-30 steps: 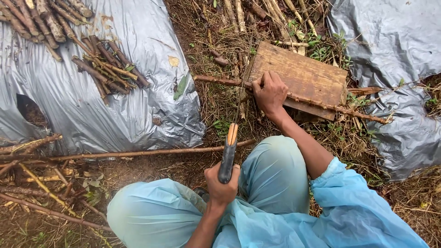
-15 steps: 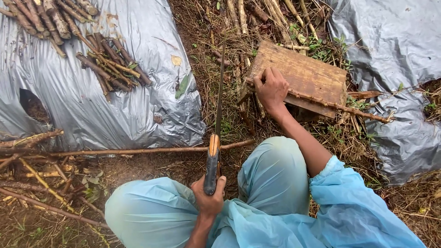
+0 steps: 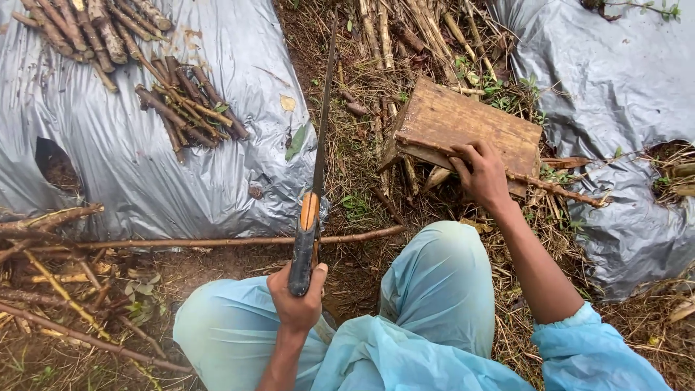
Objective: Using a hand saw to cut long wooden sticks into shorter segments on a wooden block in a field.
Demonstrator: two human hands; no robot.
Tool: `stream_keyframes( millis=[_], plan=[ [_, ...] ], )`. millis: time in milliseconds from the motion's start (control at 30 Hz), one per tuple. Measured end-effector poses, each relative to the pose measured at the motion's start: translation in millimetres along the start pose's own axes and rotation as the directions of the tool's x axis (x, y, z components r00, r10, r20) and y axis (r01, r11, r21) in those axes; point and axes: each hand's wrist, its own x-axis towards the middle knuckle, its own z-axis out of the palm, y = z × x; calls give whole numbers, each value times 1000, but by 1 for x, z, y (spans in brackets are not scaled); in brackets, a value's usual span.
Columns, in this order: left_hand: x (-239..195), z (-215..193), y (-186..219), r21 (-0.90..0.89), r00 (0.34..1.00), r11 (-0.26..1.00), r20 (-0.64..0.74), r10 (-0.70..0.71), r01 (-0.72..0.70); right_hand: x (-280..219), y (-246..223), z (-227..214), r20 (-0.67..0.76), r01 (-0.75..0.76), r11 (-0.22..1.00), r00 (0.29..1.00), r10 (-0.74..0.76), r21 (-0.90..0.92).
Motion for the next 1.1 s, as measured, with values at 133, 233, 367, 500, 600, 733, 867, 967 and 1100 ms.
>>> stream_keyframes(
  millis=[133,233,367,500,600,733,867,967,1100],
  plan=[
    [-6,2,-3,14,999,999,3,-47,47,28,-7,21,-135,122,992,983,-126,-40],
    [-10,4,-10,-12,997,997,23,-72,72,60,-10,39,-159,148,988,975,-155,-49],
    [-13,5,-16,-26,997,997,24,-72,73,69,-15,52,-107,217,976,970,-217,-18],
    [-17,6,-19,-25,995,996,40,-87,88,68,-30,51,-66,315,926,940,-334,-208],
    [-12,10,-16,-8,997,997,26,-70,71,83,-36,50,-54,311,913,940,-336,-266],
    [-17,14,-28,-7,998,999,35,-44,44,86,-42,63,-94,270,962,958,-272,-36],
    [-18,14,-22,-9,997,999,59,42,-42,79,-57,38,65,103,982,991,-114,161],
    [-21,17,-25,18,994,997,75,78,-79,69,-50,30,20,74,997,997,-74,22],
    [-20,28,-9,6,993,997,94,77,-78,65,-45,44,-59,110,994,992,-108,24]
  ],
)
